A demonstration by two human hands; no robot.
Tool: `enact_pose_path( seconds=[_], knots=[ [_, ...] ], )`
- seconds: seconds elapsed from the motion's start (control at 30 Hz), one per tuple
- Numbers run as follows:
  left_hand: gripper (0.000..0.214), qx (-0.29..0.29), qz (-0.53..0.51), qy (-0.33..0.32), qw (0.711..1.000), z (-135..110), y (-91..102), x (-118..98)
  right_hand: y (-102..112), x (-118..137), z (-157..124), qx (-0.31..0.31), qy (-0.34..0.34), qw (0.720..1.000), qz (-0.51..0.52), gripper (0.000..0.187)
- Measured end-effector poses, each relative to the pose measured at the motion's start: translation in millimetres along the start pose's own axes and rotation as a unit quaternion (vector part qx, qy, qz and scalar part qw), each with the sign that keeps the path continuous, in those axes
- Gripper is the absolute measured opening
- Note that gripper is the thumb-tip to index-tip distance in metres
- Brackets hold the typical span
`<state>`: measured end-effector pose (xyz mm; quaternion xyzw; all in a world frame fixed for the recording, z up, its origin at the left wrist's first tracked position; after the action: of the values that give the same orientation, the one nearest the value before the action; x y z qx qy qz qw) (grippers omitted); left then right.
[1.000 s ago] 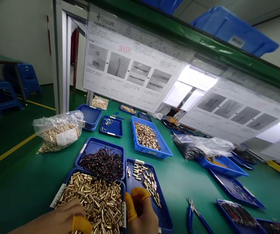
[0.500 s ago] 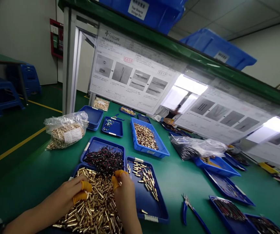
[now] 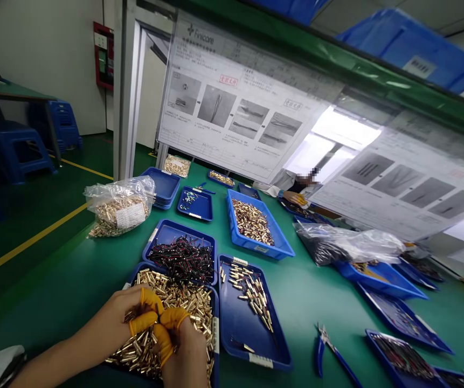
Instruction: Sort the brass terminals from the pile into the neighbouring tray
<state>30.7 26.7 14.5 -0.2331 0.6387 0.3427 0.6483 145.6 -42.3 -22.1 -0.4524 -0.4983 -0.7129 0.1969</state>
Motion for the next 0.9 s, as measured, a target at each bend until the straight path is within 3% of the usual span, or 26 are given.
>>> enact_pose_path(
  seconds=[0.2, 0.43, 0.53, 0.7, 0.8, 0.9],
  knots=[
    [0.011, 0.011, -0.044, -0.014, 0.999, 0.7, -3.6, 5.0, -5.0, 1.7, -2.7, 0.048, -0.002, 0.999, 0.012, 0.049],
    [0.006, -0.018, -0.141, 0.000, 0.990, 0.9, -2.7, 9.2, -4.3, 15.8, -5.1, 0.103, -0.010, 0.978, 0.181, 0.036],
    [0.007, -0.026, -0.194, 0.023, 0.980, 1.6, -1.6, 11.7, 2.7, 20.6, -2.9, 0.100, -0.024, 0.971, 0.214, 0.033],
    [0.015, -0.028, -0.328, 0.080, 0.941, 2.9, 1.6, 15.9, 11.1, 16.1, -1.4, 0.074, -0.087, 0.977, 0.181, 0.034],
    [0.017, -0.031, -0.325, 0.085, 0.941, 3.9, 4.2, 17.0, 14.9, 12.1, -2.6, 0.039, -0.098, 0.982, 0.158, 0.032],
    [0.017, -0.034, -0.317, 0.064, 0.946, 5.3, 4.6, 16.0, 17.9, 12.2, -3.0, -0.002, -0.058, 0.989, 0.133, 0.026]
  ],
)
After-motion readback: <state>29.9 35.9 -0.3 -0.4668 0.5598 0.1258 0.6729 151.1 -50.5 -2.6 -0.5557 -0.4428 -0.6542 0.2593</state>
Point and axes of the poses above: each hand's wrist, its own z-axis towards the middle knuckle, its own y-axis out of the back of the hand, x = y × z, the point moved 6 cm from there along z, towards the middle knuckle, and after that the axes turned 14 degrees about -z, right-handed, at the moved point
